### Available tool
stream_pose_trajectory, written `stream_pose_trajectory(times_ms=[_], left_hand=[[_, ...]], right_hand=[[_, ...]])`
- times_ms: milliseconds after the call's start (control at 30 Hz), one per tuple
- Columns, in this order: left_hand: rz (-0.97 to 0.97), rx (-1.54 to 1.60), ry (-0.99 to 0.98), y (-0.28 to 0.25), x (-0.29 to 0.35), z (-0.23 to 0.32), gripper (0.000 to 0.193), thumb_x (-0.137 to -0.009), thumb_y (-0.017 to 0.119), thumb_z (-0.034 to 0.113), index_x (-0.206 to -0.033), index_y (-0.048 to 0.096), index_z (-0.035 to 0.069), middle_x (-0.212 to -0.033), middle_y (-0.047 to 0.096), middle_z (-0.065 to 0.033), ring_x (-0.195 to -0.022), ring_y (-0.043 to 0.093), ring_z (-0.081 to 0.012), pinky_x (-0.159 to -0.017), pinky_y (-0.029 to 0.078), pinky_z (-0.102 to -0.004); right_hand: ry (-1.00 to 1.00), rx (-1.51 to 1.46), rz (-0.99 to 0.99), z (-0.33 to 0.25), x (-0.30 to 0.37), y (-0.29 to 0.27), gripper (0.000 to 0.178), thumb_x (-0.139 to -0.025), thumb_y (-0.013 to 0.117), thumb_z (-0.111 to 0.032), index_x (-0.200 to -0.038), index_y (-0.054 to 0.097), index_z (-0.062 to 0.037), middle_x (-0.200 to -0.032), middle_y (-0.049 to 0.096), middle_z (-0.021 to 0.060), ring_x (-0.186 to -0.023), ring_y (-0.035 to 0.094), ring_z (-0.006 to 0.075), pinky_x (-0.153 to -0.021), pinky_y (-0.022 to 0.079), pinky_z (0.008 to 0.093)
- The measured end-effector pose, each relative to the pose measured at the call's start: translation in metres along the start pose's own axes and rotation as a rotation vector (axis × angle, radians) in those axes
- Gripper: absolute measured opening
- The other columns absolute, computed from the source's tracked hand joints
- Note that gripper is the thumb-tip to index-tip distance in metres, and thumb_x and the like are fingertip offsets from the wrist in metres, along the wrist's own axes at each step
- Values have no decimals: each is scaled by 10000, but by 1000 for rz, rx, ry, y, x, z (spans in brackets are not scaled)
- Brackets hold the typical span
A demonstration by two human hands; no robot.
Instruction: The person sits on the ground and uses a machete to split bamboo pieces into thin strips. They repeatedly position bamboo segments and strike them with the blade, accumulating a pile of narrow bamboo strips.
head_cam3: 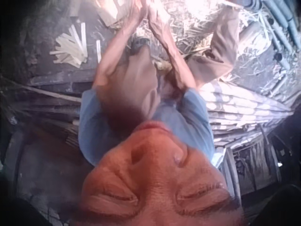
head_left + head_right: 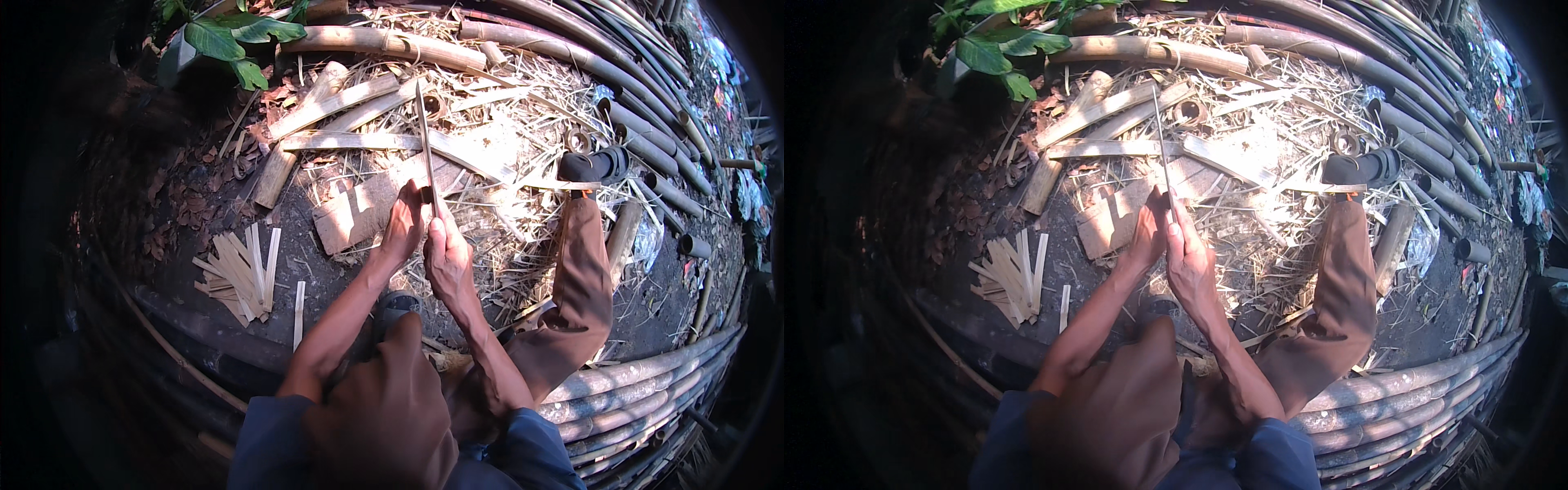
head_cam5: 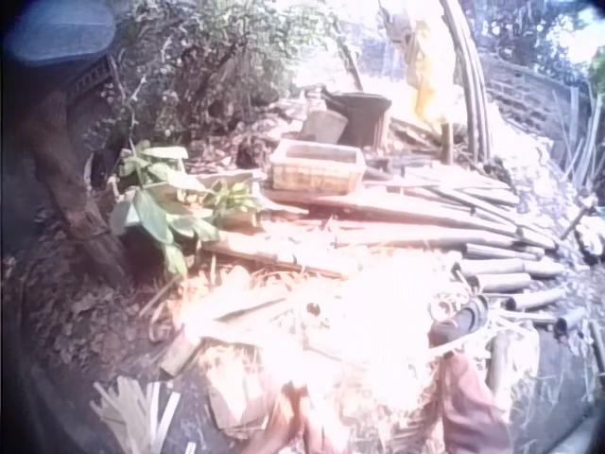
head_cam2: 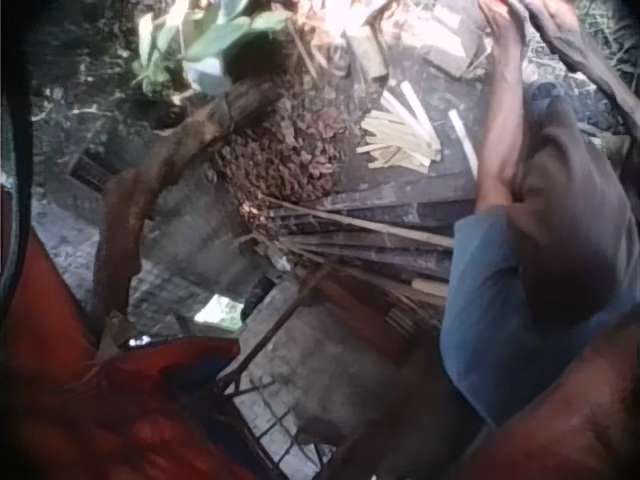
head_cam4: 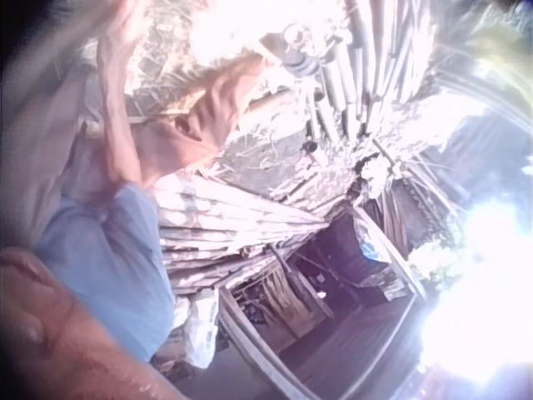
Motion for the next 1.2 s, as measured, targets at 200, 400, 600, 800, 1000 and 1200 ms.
stream_pose_trajectory(times_ms=[200, 400, 600, 800, 1000, 1200], left_hand=[[-21, -251, 87, -1, 20, 7, 375, -953, 414, 196, -1258, 371, -18, -1193, 485, -283, -1108, 507, -416, -940, 401, -474], [179, -54, -361, -54, 36, 9, 249, -1012, 372, 210, -997, 478, -15, -783, 589, -210, -752, 605, -381, -660, 453, -487], [195, -485, -137, -57, 30, 23, 370, -1046, 338, 288, -851, 482, 9, -601, 534, -150, -539, 572, -298, -530, 436, -432], [175, -157, -385, -68, 18, -5, 432, -1061, 304, 316, -867, 515, -8, -635, 578, -74, -546, 588, -138, -508, 492, -283], [167, -174, -414, -89, 14, -2, 502, -1058, 306, 352, -953, 587, -50, -657, 592, -89, -544, 588, -151, -516, 506, -289], [101, -242, -387, -95, 9, -13, 492, -1055, 307, 362, -947, 575, -37, -706, 598, -101, -582, 601, -178, -539, 516, -314]], right_hand=[[90, 52, -80, 2, 0, 1, 461, -1033, 410, -272, -1411, 431, -9, -1302, 558, 259, -1151, 605, 358, -918, 488, 360], [107, 105, -124, 8, 5, 15, 571, -1020, 431, -252, -1497, 221, -18, -831, 643, 300, -781, 672, 445, -687, 515, 465], [-7, 82, -68, 61, 8, 43, 335, -993, 482, -315, -1173, 491, -34, -716, 602, 304, -737, 606, 501, -615, 474, 516], [467, -8, -214, 211, 15, 28, 574, -1010, 377, -487, -787, 518, 23, -590, 495, 146, -543, 530, 281, -561, 420, 437], [165, 91, -248, 127, 23, 44, 429, -999, 428, -441, -1038, 559, -34, -771, 603, 279, -812, 595, 473, -715, 455, 507], [316, 146, -159, 168, 21, 23, 588, -1003, 390, -478, -886, 595, 61, -771, 621, 306, -785, 630, 462, -725, 448, 544]])
Point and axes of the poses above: each hand's wrist, its own x-axis away from the middle knuckle, its own y-axis out of the palm, z = x × y, the point moved 8 cm from there along -x, towards the middle knuckle
